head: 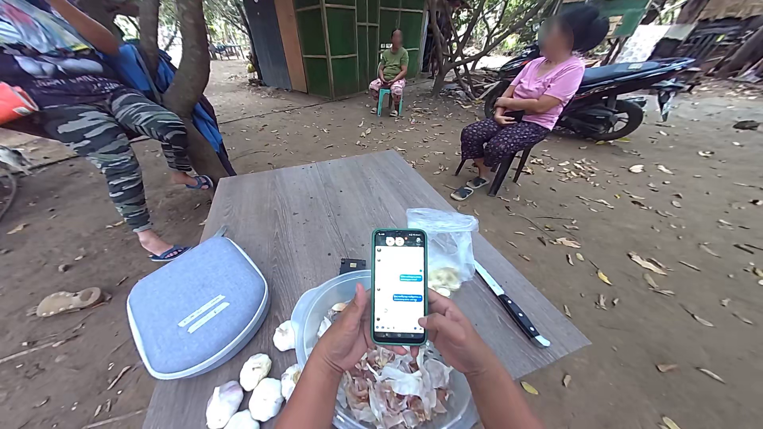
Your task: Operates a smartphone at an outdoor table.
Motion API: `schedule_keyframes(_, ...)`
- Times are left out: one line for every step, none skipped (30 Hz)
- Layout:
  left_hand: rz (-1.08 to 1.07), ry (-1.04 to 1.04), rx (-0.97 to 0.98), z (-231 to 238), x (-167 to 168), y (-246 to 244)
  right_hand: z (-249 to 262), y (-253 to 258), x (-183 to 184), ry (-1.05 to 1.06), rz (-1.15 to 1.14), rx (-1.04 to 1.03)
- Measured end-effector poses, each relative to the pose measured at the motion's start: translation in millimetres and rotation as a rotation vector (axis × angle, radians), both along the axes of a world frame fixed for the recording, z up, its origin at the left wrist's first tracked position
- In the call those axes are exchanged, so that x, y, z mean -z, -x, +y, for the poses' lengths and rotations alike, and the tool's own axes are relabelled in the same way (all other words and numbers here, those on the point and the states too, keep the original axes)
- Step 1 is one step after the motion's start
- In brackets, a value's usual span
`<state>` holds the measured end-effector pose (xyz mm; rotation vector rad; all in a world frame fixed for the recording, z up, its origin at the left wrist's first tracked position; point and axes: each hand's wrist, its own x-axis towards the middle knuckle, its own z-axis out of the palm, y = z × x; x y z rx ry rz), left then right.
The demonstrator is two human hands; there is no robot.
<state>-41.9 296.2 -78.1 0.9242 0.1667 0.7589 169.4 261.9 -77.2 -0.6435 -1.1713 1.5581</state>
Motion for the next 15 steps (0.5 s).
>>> schedule_keyframes(0.006, -0.004, -0.008, 0.0, 0.1, 0.0, 0.1, 0.0, 0.0, 0.0, -0.001, 0.0)
schedule_keyframes(0.01, -0.006, -0.012, 0.0, 0.4, 0.1, 0.2, -0.1, 0.0, 0.0, -0.001, -0.001)
schedule_keyframes(0.014, -0.003, -0.016, 0.1, 0.4, 0.1, 0.3, -0.2, 0.2, -0.001, 0.0, -0.004)
schedule_keyframes(0.015, 0.002, -0.018, -0.1, 0.2, 0.0, 0.3, -0.2, 0.4, -0.003, 0.0, -0.007)
schedule_keyframes(0.014, 0.007, -0.019, -0.3, -0.2, -0.1, 0.2, -0.1, 0.5, -0.004, -0.001, -0.007)
schedule_keyframes(0.013, 0.009, -0.018, -0.5, -0.5, -0.1, 0.1, 0.0, 0.4, -0.003, -0.002, -0.006)
schedule_keyframes(0.011, 0.008, -0.017, -0.6, -0.7, -0.2, 0.2, 0.1, 0.4, -0.002, -0.002, -0.004)
schedule_keyframes(0.012, 0.005, -0.016, -0.6, -0.8, -0.2, 0.3, 0.0, 0.5, 0.0, -0.002, -0.004)
schedule_keyframes(0.009, 0.005, -0.015, -0.6, -0.7, -0.2, 0.3, -0.2, 0.4, 0.002, 0.0, -0.006)
schedule_keyframes(0.01, 0.004, -0.015, -0.4, -0.6, -0.2, 0.4, -0.3, 0.4, 0.004, 0.002, -0.006)
schedule_keyframes(0.012, 0.003, -0.013, -0.2, -0.7, 0.0, 0.5, -0.3, 0.3, 0.008, 0.004, -0.006)
schedule_keyframes(0.01, 0.004, -0.009, -0.1, -0.7, 0.1, 0.5, -0.3, 0.0, 0.013, 0.004, -0.005)
schedule_keyframes(0.008, 0.005, -0.006, 0.1, -0.7, 0.0, 0.5, -0.2, -0.3, 0.017, 0.002, -0.004)
schedule_keyframes(0.005, 0.008, -0.007, 0.0, -0.8, -0.1, 0.6, 0.0, -0.6, 0.019, 0.002, -0.002)
schedule_keyframes(0.005, 0.009, -0.009, 0.0, -1.0, -0.2, 0.6, 0.2, -0.7, 0.02, 0.004, 0.0)
